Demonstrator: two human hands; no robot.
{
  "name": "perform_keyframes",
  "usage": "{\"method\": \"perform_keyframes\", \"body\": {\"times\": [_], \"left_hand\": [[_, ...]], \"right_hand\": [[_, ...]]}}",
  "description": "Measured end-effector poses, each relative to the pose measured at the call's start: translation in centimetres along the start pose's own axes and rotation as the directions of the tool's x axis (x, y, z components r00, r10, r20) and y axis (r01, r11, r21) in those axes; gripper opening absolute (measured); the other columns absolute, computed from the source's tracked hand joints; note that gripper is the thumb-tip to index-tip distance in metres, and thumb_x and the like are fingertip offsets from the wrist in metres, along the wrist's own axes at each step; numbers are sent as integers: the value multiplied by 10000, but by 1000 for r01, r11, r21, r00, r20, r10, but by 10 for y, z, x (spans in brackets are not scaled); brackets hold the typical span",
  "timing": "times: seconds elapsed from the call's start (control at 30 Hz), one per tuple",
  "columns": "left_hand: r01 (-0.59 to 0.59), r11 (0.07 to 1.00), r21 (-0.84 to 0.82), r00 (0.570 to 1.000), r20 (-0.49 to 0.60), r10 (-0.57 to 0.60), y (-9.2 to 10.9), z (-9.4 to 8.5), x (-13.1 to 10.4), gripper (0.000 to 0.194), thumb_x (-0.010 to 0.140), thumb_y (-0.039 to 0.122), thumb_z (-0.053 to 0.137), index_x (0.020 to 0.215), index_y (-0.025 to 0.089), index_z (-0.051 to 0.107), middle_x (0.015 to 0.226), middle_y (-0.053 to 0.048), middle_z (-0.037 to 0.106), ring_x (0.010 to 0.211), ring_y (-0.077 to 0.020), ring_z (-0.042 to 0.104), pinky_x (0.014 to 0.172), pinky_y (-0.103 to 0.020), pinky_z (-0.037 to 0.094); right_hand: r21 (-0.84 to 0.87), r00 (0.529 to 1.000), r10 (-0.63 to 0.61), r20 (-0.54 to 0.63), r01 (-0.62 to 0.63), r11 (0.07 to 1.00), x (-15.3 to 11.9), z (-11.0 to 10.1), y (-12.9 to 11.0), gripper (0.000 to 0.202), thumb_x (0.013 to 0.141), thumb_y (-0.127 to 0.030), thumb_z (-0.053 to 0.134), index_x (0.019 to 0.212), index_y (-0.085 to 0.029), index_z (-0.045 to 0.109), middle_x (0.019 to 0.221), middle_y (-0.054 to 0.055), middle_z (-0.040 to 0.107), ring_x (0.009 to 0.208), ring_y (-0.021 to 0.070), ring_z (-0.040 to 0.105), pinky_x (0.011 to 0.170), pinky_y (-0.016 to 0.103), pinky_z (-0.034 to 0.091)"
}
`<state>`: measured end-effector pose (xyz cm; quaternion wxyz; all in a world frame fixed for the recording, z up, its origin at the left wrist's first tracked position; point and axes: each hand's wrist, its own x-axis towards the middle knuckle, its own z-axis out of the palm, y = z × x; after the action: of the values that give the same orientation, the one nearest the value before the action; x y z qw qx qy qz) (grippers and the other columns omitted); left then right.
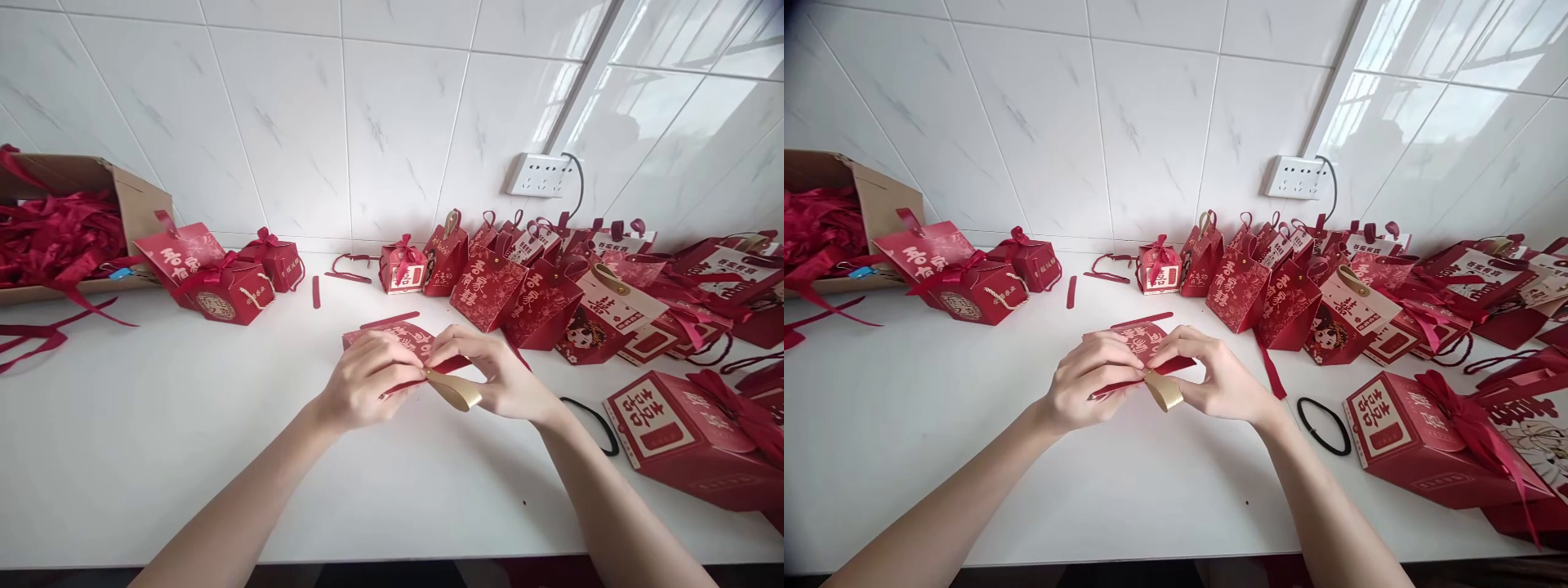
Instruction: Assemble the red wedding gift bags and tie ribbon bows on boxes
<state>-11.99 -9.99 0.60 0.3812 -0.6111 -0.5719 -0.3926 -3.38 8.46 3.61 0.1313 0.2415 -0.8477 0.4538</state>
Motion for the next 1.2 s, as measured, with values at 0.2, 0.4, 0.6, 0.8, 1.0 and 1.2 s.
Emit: {"method": "perform_keyframes", "body": {"times": [0.2,0.4,0.6,0.8,1.0,1.2], "left_hand": [[-1,1000,-18,1000,28,2,1,0,-2,147,746,68,643,825,173,577,737,-7,644,689,-138,599,665,-315,535],[41,999,-8,999,26,-41,4,-1,-1,98,771,91,618,811,168,573,727,-18,638,680,-137,583,643,-299,528],[92,996,-20,996,-9,-93,6,2,-1,81,784,113,612,791,182,571,705,-6,632,660,-134,577,620,-287,514],[135,984,-120,983,-106,-148,6,2,2,125,759,114,650,858,151,582,767,-45,635,712,-151,613,623,-283,534],[108,985,-133,987,-102,-122,7,3,1,156,760,103,666,887,157,593,798,-36,638,726,-143,611,632,-282,542],[27,997,-67,990,-139,-36,11,8,-2,122,781,99,639,880,159,601,769,-29,631,710,-145,591,600,-286,530]], "right_hand": [[-31,998,-27,-54,25,999,-2,1,0,71,792,-156,644,852,-193,655,884,52,605,810,161,588,736,325,507],[-76,992,-101,-79,95,993,-2,2,-2,3,821,-192,637,824,-191,639,853,48,603,787,154,584,702,305,490],[-147,984,-159,-82,146,978,-1,3,-3,53,858,-223,596,822,-205,630,844,42,596,774,154,586,669,299,500],[-220,932,-263,-251,209,953,0,14,-3,55,866,-187,576,824,-212,600,783,32,586,734,148,581,630,283,503],[-392,885,-372,-280,248,886,-1,19,-7,90,866,-130,546,848,-214,573,780,34,562,727,153,568,624,298,476],[-572,813,-509,-284,282,770,-2,22,-9,189,807,-31,534,848,-214,558,750,25,572,683,154,539,587,307,407]]}}
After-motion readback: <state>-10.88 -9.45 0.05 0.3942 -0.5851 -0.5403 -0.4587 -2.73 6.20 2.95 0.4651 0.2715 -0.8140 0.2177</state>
